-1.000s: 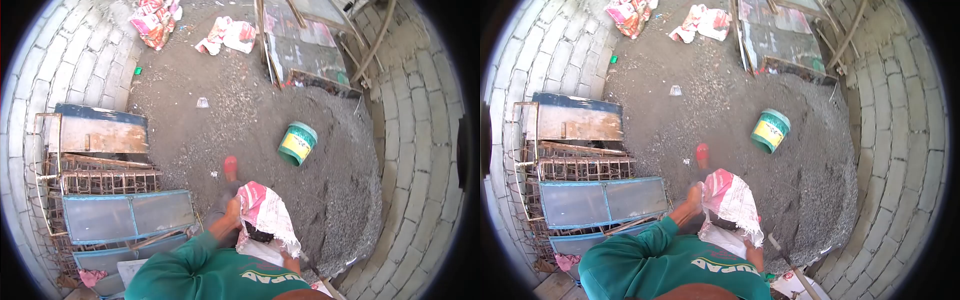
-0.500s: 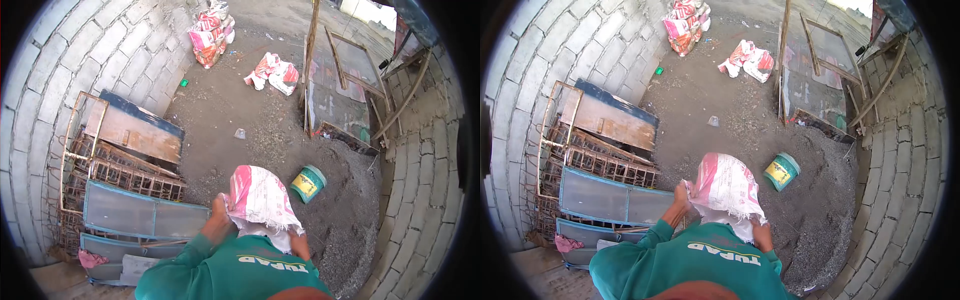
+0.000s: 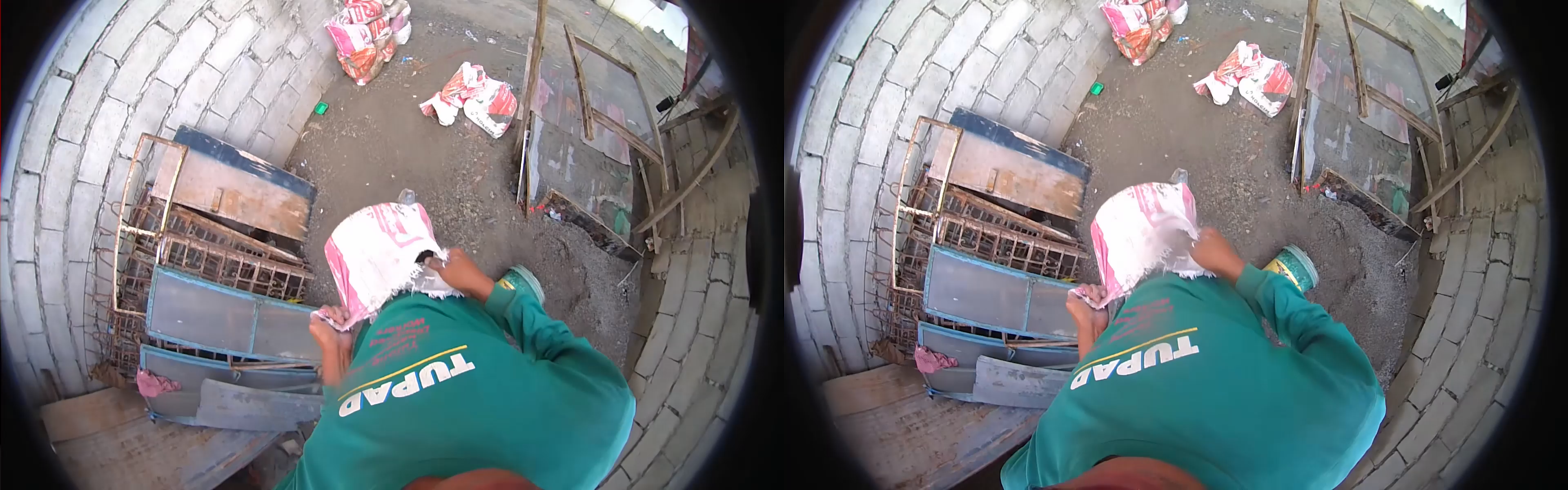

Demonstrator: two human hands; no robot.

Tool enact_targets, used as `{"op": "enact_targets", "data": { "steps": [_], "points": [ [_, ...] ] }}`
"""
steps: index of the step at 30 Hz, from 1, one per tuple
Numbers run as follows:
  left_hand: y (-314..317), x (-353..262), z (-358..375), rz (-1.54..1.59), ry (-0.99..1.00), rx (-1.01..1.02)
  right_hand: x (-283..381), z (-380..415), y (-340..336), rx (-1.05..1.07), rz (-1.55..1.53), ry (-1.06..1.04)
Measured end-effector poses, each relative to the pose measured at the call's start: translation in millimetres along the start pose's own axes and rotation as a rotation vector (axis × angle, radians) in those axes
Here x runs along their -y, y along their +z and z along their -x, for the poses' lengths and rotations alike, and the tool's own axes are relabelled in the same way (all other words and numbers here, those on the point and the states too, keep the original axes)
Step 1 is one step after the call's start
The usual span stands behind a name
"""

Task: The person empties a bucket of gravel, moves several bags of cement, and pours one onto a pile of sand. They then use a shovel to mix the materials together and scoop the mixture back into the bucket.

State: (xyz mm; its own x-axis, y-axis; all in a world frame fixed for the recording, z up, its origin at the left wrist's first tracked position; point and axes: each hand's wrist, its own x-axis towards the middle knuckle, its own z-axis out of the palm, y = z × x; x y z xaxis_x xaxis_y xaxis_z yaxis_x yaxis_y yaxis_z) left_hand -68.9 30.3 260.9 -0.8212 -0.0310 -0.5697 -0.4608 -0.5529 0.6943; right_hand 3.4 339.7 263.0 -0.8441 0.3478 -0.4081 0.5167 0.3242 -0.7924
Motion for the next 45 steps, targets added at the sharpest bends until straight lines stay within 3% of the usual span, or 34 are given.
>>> {"op": "enact_targets", "data": {
  "steps": [7, 12, 16, 20, 23, 27, 29, 31, 33, 36, 37, 39, 40, 41, 43, 45],
  "points": [
    [48.1, 22.1, -44.3, -0.008, 0.098, -0.057, -4.2, -96.9, -13.7, 0.11, 0.011, -0.164],
    [81.6, 45.1, -117.5, -0.019, 0.024, -0.075, -36.0, -199.0, -0.4, 0.072, -0.004, -0.22],
    [115.7, 57.0, -197.6, -0.003, 0.058, -0.126, -8.2, -274.9, -22.6, 0.127, -0.022, -0.107],
    [174.2, 29.4, -278.2, 0.097, 0.064, -0.223, 42.2, -356.0, -50.6, 0.108, 0.05, -0.035],
    [217.1, 11.3, -320.7, 0.09, 0.015, -0.168, 75.4, -403.4, -78.0, 0.175, 0.052, 0.087],
    [267.1, -2.7, -380.9, 0.139, -0.05, -0.173, 90.7, -462.2, -93.2, 0.084, 0.235, -0.082],
    [295.9, -6.7, -402.8, 0.09, -0.051, -0.205, 106.3, -491.8, -108.7, 0.23, 0.165, 0.137],
    [314.0, -5.6, -425.5, 0.037, -0.008, -0.147, 107.1, -520.1, -113.4, 0.206, 0.173, 0.073],
    [335.8, -6.8, -454.4, 0.047, -0.006, -0.179, 85.8, -564.1, -110.8, 0.156, 0.323, -0.148],
    [371.3, -6.0, -495.3, -0.016, 0.015, -0.125, 47.2, -627.5, -104.7, 0.166, 0.43, -0.315],
    [381.7, -5.2, -510.2, -0.011, -0.011, -0.156, 62.2, -641.1, -114.4, 0.15, 0.421, -0.317],
    [406.2, 0.5, -544.7, -0.015, -0.033, -0.169, 88.6, -673.0, -138.2, 0.14, 0.187, -0.126],
    [417.1, 2.9, -561.2, -0.049, -0.02, -0.193, 42.1, -722.2, -115.1, 0.226, 0.285, -0.225],
    [432.9, 7.1, -578.4, -0.077, -0.01, -0.214, 35.4, -750.6, -119.7, 0.21, 0.278, -0.224],
    [463.5, 9.3, -609.2, -0.147, 0.023, -0.197, 57.5, -792.9, -145.6, 0.217, 0.458, -0.499],
    [502.0, 13.3, -638.8, -0.114, 0.044, -0.137, 89.0, -827.5, -185.4, 0.235, 0.403, -0.405]
  ]
}}
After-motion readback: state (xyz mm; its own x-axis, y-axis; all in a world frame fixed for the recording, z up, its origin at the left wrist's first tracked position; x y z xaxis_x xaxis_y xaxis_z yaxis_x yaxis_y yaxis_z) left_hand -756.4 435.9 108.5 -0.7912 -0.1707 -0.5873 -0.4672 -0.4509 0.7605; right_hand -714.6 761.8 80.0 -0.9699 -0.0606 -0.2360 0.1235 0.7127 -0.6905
